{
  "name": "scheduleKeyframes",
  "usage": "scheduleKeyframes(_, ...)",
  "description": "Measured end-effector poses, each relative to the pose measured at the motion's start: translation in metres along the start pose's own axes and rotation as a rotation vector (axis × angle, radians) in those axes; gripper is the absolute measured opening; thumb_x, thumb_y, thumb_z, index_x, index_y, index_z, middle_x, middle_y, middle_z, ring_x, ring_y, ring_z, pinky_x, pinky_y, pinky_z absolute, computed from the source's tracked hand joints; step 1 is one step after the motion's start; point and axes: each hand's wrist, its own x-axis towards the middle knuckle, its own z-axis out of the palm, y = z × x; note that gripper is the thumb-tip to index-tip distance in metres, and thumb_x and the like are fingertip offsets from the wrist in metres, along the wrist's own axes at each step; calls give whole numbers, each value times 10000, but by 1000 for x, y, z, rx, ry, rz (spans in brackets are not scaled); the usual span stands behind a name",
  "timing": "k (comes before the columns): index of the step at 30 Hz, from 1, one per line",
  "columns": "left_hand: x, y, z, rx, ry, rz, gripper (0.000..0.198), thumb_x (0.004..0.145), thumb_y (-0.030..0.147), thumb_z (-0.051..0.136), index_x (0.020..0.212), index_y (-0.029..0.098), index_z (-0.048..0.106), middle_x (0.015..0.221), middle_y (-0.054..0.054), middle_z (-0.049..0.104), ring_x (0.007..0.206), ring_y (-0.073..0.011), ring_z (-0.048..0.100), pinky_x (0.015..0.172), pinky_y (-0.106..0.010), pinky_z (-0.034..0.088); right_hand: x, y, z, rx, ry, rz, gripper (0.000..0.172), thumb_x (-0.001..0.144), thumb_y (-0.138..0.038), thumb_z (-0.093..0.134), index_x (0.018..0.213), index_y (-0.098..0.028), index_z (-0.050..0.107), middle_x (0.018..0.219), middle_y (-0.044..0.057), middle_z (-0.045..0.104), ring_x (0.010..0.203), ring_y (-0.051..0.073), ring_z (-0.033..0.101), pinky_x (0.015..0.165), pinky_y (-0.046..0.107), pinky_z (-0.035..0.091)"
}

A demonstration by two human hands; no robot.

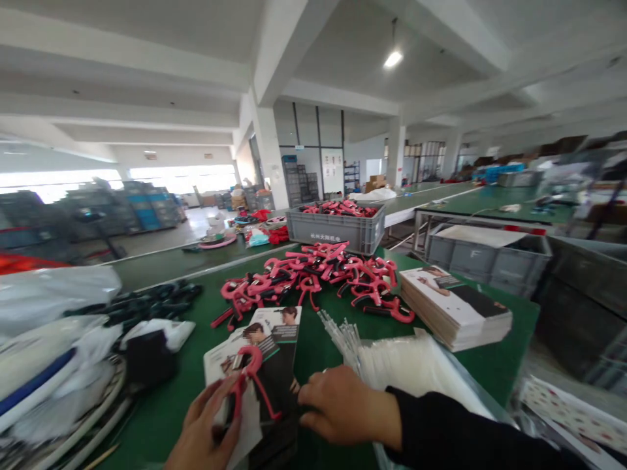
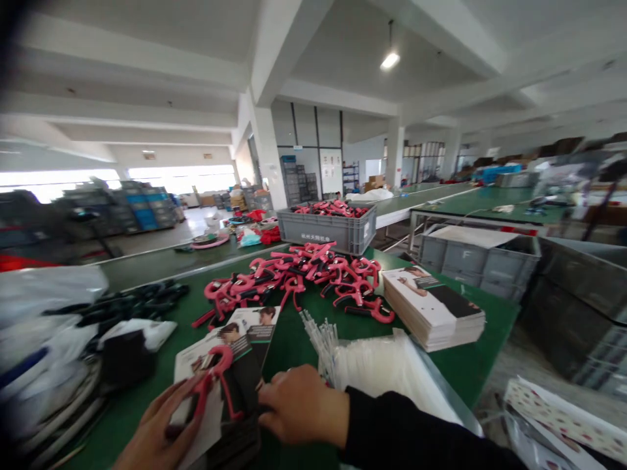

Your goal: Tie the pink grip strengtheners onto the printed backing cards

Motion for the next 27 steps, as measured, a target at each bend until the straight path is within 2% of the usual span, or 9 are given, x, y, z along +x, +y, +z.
scheduleKeyframes(4,-3,13,-7,79,-148,-71,528,757,263,465,1282,201,458,1316,-103,454,1166,-236,485,984,-380,401,-22,17,9,154,-20,137,213,821,-277,493,986,-206,608,905,60,659,807,199,628,710,303,464)
scheduleKeyframes(7,-11,24,-12,104,-84,-265,600,767,365,495,1330,186,392,1365,-154,383,1185,-293,462,949,-422,414,-31,20,19,280,18,216,257,826,-254,464,1029,-177,600,951,88,638,865,201,607,791,329,456)
scheduleKeyframes(9,-21,29,-12,156,-13,-358,656,769,452,495,1334,137,385,1352,-186,396,1265,-316,363,1006,-439,342,-34,18,24,361,47,236,313,830,-291,449,1086,-169,582,1010,109,622,909,212,593,829,352,452)
scheduleKeyframes(12,-34,30,-11,171,-61,-348,592,819,472,414,1309,142,433,1321,-179,452,1251,-303,388,1023,-432,307,-33,11,29,474,55,249,406,832,-355,437,1183,-173,532,1104,122,593,890,202,596,842,352,461)
scheduleKeyframes(15,-36,25,-18,75,-85,-306,457,851,398,373,1198,160,552,1249,-147,546,1152,-269,498,989,-397,343,-28,1,32,537,32,209,432,833,-381,440,1211,-187,515,1126,108,588,843,180,605,822,321,476)
scheduleKeyframes(20,-38,6,-50,-41,30,-345,392,845,348,382,1080,115,593,1050,-119,661,933,-206,615,832,-299,453,-25,-2,38,522,84,167,383,845,-393,432,1165,-227,558,1075,72,627,816,169,621,773,282,502)
scheduleKeyframes(24,-57,-10,-61,-243,221,-401,458,764,494,489,1017,130,608,796,-65,672,668,-194,607,606,-288,472,-28,19,48,217,152,352,351,830,-369,463,1097,-198,613,1083,116,639,905,239,632,795,347,500)
scheduleKeyframes(27,-66,-15,-56,-395,289,-473,561,678,574,568,1022,132,610,692,-30,639,560,-173,558,509,-269,440,-33,34,51,-14,1,464,258,820,-253,470,974,-171,660,997,139,665,927,294,627,752,392,500)
